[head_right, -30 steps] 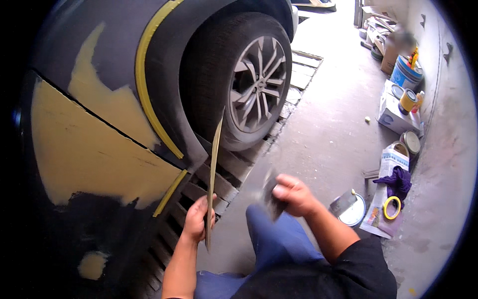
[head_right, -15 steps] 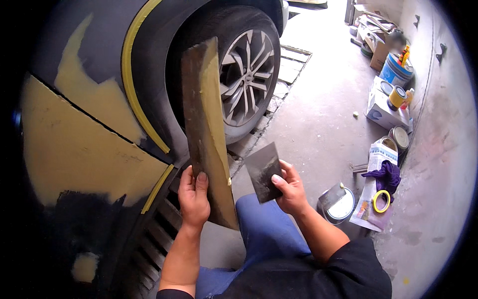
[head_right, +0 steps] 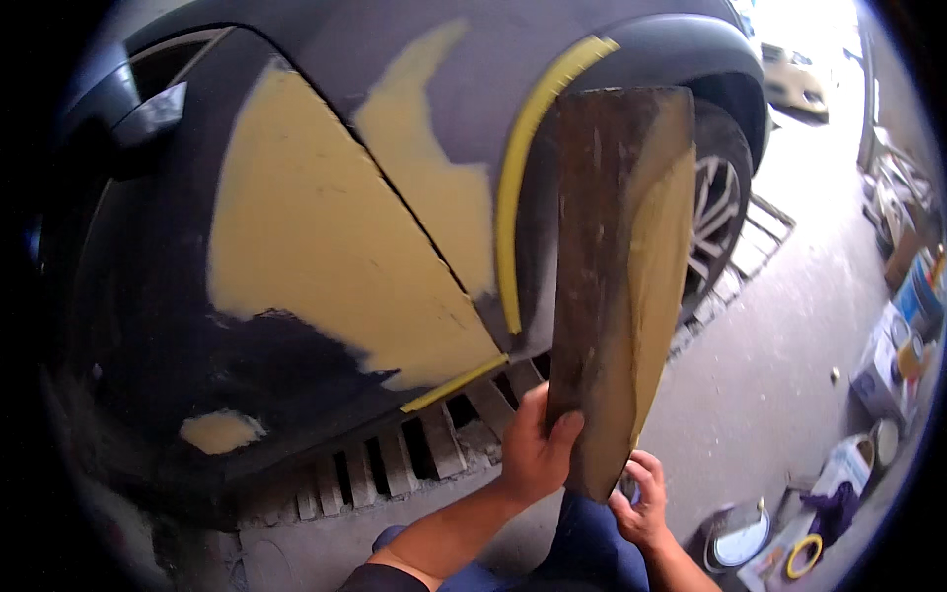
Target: The person sands the surface of a car door using a sanding block and a putty knife. They repeatedly smooth the filler on the door panel and wheel arch area, occasionally scraping excess material with the putty knife.
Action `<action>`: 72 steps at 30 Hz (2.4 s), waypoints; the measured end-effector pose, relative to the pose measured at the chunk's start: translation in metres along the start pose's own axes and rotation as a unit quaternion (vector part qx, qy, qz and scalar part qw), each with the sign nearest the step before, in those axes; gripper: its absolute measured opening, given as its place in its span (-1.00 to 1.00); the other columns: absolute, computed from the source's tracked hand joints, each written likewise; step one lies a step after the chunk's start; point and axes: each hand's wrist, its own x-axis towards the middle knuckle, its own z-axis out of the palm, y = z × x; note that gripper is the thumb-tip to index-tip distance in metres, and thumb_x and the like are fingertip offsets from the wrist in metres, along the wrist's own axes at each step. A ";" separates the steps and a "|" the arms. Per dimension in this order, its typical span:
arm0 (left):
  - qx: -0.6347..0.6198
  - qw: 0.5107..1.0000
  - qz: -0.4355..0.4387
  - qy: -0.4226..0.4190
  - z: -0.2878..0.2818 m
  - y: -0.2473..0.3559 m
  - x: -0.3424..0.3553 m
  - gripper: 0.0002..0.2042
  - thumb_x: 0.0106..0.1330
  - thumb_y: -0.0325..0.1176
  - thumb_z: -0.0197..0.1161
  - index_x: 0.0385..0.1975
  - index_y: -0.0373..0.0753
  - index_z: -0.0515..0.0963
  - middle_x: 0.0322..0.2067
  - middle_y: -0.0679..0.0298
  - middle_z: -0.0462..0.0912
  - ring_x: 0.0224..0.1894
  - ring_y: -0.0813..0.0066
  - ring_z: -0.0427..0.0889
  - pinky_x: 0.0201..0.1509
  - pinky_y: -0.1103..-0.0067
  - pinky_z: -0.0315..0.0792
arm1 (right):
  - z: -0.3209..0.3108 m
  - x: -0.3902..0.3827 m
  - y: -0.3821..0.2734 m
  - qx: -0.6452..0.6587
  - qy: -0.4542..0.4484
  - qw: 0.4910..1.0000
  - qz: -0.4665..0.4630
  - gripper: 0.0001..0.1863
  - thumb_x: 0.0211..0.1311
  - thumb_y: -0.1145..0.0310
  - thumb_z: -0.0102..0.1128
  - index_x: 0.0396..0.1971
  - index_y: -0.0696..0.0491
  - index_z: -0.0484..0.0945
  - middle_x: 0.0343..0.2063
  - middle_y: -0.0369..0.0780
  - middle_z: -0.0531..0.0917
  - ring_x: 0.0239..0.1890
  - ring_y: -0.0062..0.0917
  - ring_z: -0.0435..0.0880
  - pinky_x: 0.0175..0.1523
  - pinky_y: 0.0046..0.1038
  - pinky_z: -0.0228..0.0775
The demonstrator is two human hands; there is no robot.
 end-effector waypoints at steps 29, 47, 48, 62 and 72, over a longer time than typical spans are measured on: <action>0.109 0.900 0.010 0.423 -0.209 -0.006 -0.175 -0.54 0.56 -0.14 0.00 0.24 -0.39 0.28 0.04 0.20 0.47 0.06 0.43 0.44 0.16 0.48 0.31 | 0.116 0.360 -0.323 -0.083 0.054 0.916 -0.388 -0.60 0.14 0.54 -0.04 0.01 0.16 0.55 -0.32 -0.01 0.65 -0.14 -0.07 0.56 0.06 -0.16 0.40; 0.081 0.895 -0.028 0.438 -0.213 -0.007 -0.177 -0.61 0.58 -0.14 -0.03 0.19 -0.30 0.29 -0.01 0.22 0.46 0.02 0.47 0.43 0.10 0.53 0.34 | 0.125 0.364 -0.283 -0.148 -0.001 0.921 -0.362 -0.57 0.14 0.55 -0.01 0.04 0.24 0.54 -0.20 0.02 0.68 -0.02 -0.08 0.57 0.15 -0.19 0.39; 0.092 0.893 -0.026 0.439 -0.214 -0.007 -0.179 -0.62 0.58 -0.15 -0.04 0.19 -0.30 0.29 -0.01 0.22 0.47 0.01 0.47 0.43 0.09 0.53 0.35 | 0.125 0.362 -0.278 -0.152 -0.007 0.920 -0.361 -0.57 0.14 0.55 -0.01 0.04 0.25 0.53 -0.19 0.03 0.68 -0.02 -0.07 0.57 0.15 -0.19 0.39; 0.113 0.872 -0.031 0.476 -0.207 -0.007 -0.178 -0.60 0.58 -0.14 -0.05 0.21 -0.31 0.31 0.04 0.23 0.47 0.05 0.48 0.43 0.09 0.56 0.36 | 0.124 0.324 -0.207 -0.132 -0.012 0.909 -0.395 -0.60 0.16 0.62 0.06 0.04 0.27 0.53 -0.23 -0.02 0.68 -0.07 -0.12 0.57 0.08 -0.25 0.44; 0.228 0.875 -0.044 0.425 -0.207 0.014 -0.169 -0.57 0.58 -0.09 -0.10 0.18 -0.33 0.34 0.04 0.18 0.48 0.05 0.47 0.47 0.07 0.58 0.40 | 0.127 0.304 -0.165 -0.137 -0.033 0.917 -0.373 -0.54 0.11 0.61 0.11 0.08 0.25 0.47 -0.24 -0.06 0.66 -0.11 -0.15 0.56 0.03 -0.25 0.45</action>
